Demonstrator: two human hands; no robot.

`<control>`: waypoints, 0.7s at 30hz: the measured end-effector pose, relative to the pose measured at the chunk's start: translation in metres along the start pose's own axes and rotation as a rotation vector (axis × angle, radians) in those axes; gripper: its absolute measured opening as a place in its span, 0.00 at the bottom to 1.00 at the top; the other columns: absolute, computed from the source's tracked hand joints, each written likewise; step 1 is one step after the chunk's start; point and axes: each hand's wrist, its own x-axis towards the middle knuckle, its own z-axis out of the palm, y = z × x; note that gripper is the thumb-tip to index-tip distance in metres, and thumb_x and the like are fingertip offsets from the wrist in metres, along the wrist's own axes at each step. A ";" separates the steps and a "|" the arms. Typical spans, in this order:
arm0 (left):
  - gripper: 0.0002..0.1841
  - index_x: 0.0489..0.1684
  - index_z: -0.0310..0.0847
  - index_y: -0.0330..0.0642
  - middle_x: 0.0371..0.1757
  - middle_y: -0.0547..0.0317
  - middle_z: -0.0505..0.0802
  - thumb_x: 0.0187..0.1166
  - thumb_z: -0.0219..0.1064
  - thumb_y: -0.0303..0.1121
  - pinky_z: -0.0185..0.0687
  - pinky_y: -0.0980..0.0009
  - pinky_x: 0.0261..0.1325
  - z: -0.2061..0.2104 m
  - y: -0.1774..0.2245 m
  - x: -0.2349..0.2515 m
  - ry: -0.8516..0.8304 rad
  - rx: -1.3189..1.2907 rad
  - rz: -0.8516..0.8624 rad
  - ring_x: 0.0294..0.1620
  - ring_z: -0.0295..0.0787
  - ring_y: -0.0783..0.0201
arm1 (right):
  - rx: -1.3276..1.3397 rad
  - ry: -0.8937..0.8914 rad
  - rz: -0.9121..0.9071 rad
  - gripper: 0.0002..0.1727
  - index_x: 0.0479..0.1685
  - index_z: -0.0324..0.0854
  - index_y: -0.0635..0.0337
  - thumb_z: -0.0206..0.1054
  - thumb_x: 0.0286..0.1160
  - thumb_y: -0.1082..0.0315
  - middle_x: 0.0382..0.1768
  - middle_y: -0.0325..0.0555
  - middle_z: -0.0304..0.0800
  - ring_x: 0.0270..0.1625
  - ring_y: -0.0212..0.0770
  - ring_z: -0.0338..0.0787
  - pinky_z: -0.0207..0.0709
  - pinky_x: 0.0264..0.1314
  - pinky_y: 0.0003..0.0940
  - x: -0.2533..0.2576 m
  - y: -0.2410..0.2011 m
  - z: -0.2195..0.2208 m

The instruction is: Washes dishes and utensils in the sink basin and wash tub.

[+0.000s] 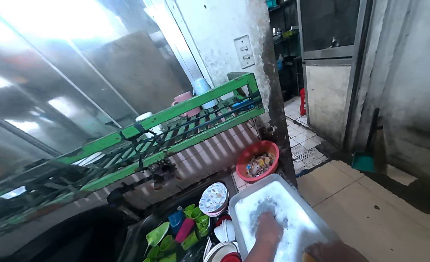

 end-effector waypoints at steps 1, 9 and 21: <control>0.40 0.91 0.56 0.39 0.85 0.39 0.72 0.80 0.66 0.47 0.73 0.45 0.80 0.002 0.000 0.002 0.005 -0.030 0.010 0.82 0.74 0.43 | 0.002 0.002 -0.001 0.28 0.76 0.77 0.54 0.70 0.76 0.59 0.66 0.59 0.87 0.61 0.67 0.89 0.80 0.58 0.70 0.000 0.000 0.000; 0.52 0.97 0.37 0.44 0.84 0.43 0.76 0.71 0.72 0.29 0.75 0.49 0.80 0.004 -0.008 0.021 0.128 -0.445 0.135 0.80 0.79 0.49 | 0.032 0.023 -0.010 0.28 0.75 0.78 0.54 0.71 0.74 0.59 0.65 0.61 0.87 0.61 0.69 0.88 0.79 0.58 0.72 0.000 0.001 0.002; 0.39 0.96 0.38 0.37 0.90 0.38 0.65 0.83 0.52 0.16 0.60 0.55 0.90 -0.017 -0.021 0.021 0.039 -0.597 0.209 0.90 0.64 0.49 | 0.040 0.048 -0.039 0.27 0.73 0.79 0.57 0.71 0.76 0.58 0.63 0.61 0.88 0.60 0.67 0.89 0.80 0.58 0.69 0.002 0.003 0.005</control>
